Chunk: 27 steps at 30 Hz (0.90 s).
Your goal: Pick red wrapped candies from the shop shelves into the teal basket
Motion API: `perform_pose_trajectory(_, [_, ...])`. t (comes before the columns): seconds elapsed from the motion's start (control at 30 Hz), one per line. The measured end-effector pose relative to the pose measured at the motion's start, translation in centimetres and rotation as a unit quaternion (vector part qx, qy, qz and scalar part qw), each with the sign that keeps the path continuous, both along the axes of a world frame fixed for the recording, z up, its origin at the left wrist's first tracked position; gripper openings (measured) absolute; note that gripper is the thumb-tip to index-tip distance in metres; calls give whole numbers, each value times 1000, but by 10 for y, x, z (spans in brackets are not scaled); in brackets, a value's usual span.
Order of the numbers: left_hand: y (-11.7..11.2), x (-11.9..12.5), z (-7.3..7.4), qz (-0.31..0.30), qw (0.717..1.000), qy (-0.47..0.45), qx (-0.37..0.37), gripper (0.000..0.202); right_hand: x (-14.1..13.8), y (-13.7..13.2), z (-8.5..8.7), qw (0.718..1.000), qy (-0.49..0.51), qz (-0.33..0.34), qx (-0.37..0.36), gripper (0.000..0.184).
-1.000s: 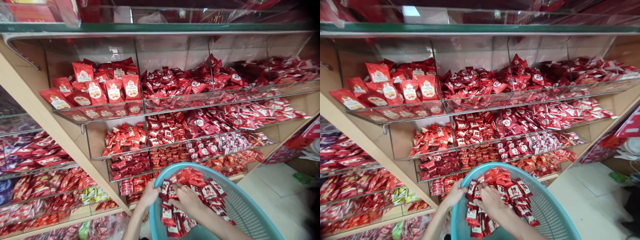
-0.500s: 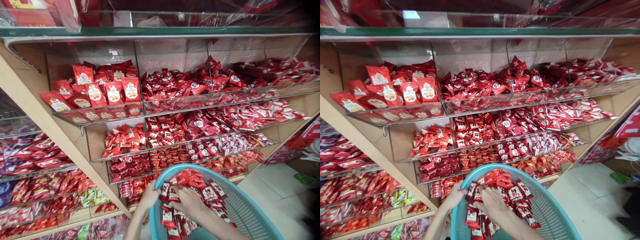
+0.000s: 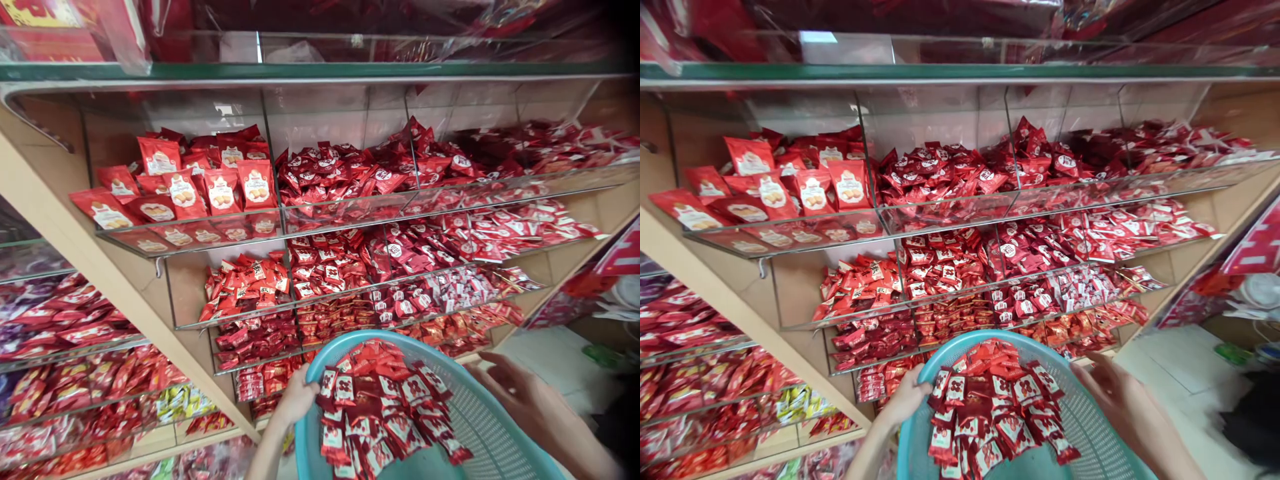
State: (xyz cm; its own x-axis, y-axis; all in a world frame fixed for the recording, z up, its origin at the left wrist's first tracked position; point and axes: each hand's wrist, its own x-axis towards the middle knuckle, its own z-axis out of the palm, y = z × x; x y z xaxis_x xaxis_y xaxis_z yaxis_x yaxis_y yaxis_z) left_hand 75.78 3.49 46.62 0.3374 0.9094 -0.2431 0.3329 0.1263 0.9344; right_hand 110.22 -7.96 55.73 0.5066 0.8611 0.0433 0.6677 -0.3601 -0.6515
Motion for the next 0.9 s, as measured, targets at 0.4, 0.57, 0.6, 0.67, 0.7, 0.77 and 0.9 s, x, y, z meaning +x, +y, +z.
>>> perform_pose_trajectory(0.4, [-5, 1, -1, 14, 1000, 16, 17, 17, 12, -53, -60, 931, 356, -83, -9, 79])
perform_pose_trajectory(0.57, [-15, -1, -2, 19, 1000, 3, 18, 19, 15, -53, -59, 956, 286, -68, -8, 74])
perform_pose_trajectory(0.6, [-17, -1, -2, 19, 1000, -1, 19, 19, 16, -54, -59, 958, 280, -63, -8, 72])
perform_pose_trajectory(0.67, [-21, -2, -1, 21, 1000, -6, 21, 20, 16, -57, -61, 961, 271, -55, -6, 69])
perform_pose_trajectory(0.7, [-23, -3, 0, 25, 999, -3, 20, 20, 15, -59, -61, 962, 269, -52, -4, 67])
perform_pose_trajectory(0.77, [-26, -4, 4, 36, 999, 9, 17, 19, 12, -63, -62, 961, 271, -53, -1, 64])
perform_pose_trajectory(0.9, [-27, -9, 11, 27, 999, 16, 23, 17, 2, -73, -60, 953, 293, -76, 1, 68])
